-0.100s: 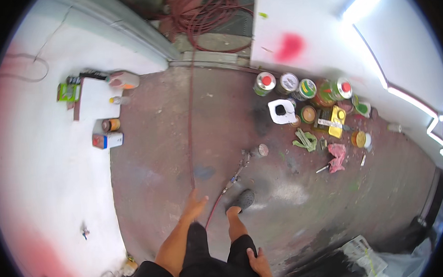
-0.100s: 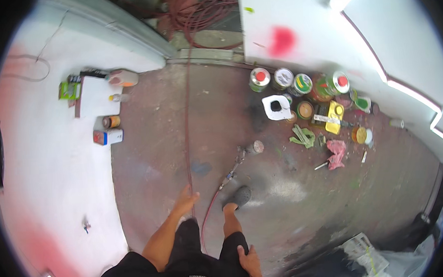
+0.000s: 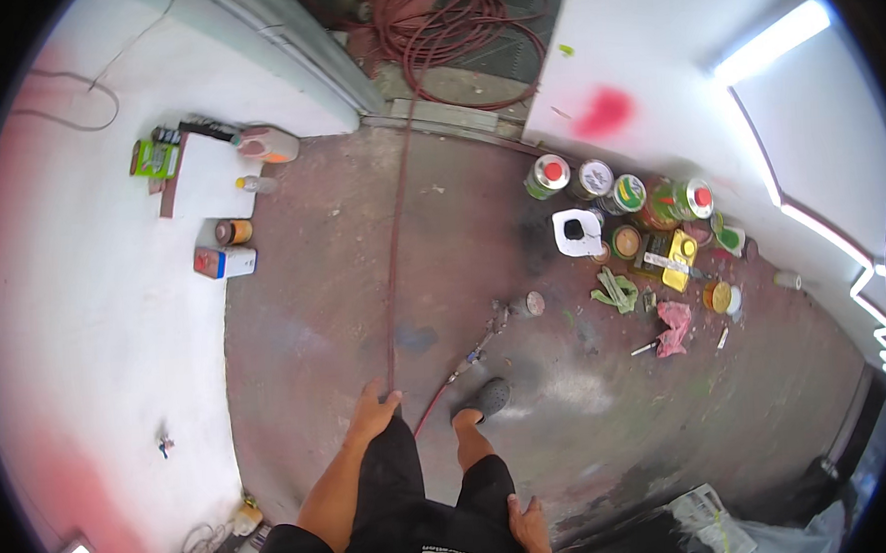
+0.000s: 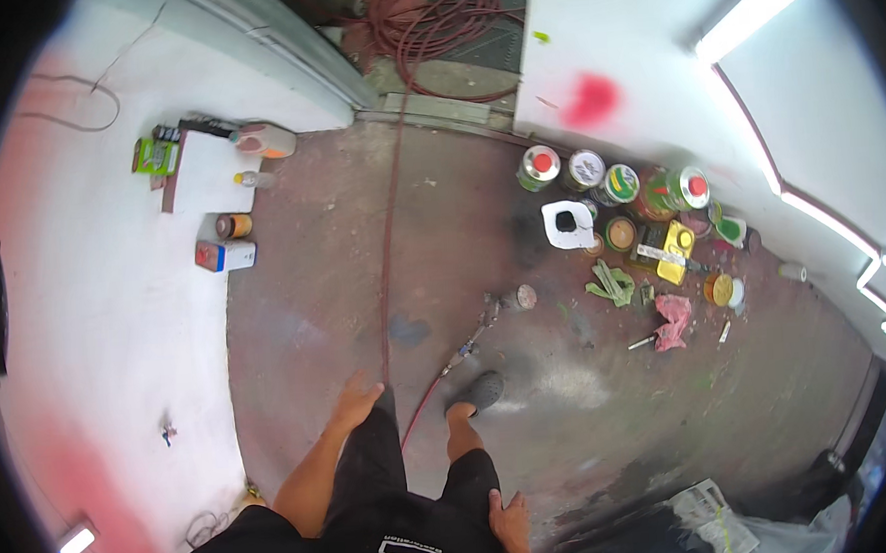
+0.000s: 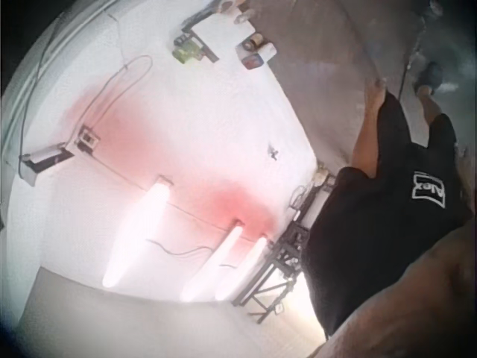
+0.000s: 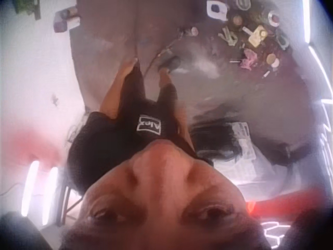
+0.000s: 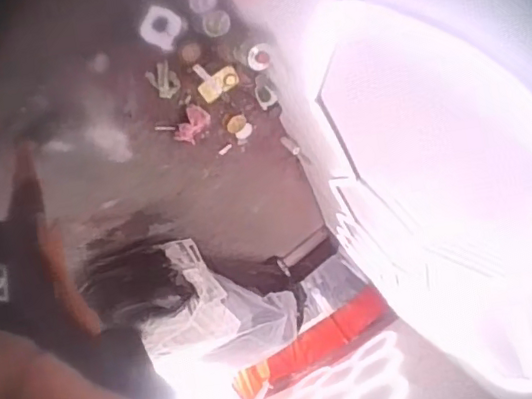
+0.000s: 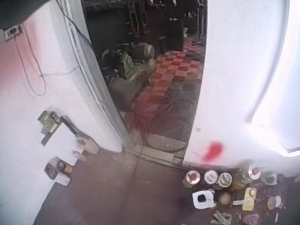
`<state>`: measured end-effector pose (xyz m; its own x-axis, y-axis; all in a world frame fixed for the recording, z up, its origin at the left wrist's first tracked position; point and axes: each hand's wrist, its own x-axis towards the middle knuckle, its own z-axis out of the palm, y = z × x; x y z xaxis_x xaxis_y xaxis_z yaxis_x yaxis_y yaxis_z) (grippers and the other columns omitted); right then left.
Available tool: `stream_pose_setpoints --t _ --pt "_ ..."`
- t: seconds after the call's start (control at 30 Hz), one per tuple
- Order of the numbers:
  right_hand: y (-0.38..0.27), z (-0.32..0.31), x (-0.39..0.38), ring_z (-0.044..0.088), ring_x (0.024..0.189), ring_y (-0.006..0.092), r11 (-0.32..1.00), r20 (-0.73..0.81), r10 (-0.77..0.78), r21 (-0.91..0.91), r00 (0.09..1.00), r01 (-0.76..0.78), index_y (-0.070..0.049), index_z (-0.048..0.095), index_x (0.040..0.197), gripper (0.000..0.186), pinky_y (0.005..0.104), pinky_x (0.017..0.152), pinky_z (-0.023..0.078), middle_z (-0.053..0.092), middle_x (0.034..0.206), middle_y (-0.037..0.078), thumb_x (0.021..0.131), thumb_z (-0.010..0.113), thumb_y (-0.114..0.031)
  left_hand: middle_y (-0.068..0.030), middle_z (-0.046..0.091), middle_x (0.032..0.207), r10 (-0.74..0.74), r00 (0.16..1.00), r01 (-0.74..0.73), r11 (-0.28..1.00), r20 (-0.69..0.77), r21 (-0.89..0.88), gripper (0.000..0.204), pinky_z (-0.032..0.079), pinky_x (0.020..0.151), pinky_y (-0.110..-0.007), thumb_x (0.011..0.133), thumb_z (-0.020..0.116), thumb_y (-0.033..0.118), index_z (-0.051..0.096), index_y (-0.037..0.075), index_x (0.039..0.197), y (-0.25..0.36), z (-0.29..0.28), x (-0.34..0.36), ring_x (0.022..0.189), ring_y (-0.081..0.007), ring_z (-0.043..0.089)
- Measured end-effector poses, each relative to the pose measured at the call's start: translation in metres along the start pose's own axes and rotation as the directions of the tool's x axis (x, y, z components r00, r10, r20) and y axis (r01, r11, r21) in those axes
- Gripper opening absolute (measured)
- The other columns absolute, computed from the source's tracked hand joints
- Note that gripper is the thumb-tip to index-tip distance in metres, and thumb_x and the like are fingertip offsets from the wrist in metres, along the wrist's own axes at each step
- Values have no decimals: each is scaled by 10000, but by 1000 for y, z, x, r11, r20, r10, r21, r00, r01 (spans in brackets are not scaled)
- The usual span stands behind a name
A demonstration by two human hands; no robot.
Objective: The person prepares a spray gun with paint and then applies multiple coats to the rear bumper of a car that is masked with plastic and newspaper. The person moves around the bumper to cover different areas and then walks away.
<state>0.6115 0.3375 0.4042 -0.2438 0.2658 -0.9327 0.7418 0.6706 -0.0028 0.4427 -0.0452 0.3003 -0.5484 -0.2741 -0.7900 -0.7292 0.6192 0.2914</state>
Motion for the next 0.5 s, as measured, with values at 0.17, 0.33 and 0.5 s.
stream_pose_setpoints --t 0.17,0.33,0.5 --pt "-59 -57 9 603 1375 475 904 247 -9 416 969 -97 195 524 1464 859 441 1147 467 613 1417 416 1144 348 -583 -279 621 1500 -112 989 142 915 98 -378 868 398 1224 -429 1074 503 685 543 -49 1536 36 -82 -35 1444 -373 564" --pt "-142 -87 55 600 1365 505 906 81 -244 374 966 197 198 543 1428 819 451 1142 475 626 1390 419 1139 370 -548 -242 648 1475 -172 960 262 829 219 -495 816 430 1193 -383 1093 532 629 553 -59 1532 69 -98 3 1364 -312 615" --pt "-263 -101 64 585 1313 585 996 173 81 17 982 -85 173 537 1384 779 532 1113 495 629 1353 431 1085 514 -546 -218 703 1374 -160 959 265 805 236 -530 723 488 1109 -376 1075 629 550 612 -59 1463 167 -193 132 1281 -285 656"
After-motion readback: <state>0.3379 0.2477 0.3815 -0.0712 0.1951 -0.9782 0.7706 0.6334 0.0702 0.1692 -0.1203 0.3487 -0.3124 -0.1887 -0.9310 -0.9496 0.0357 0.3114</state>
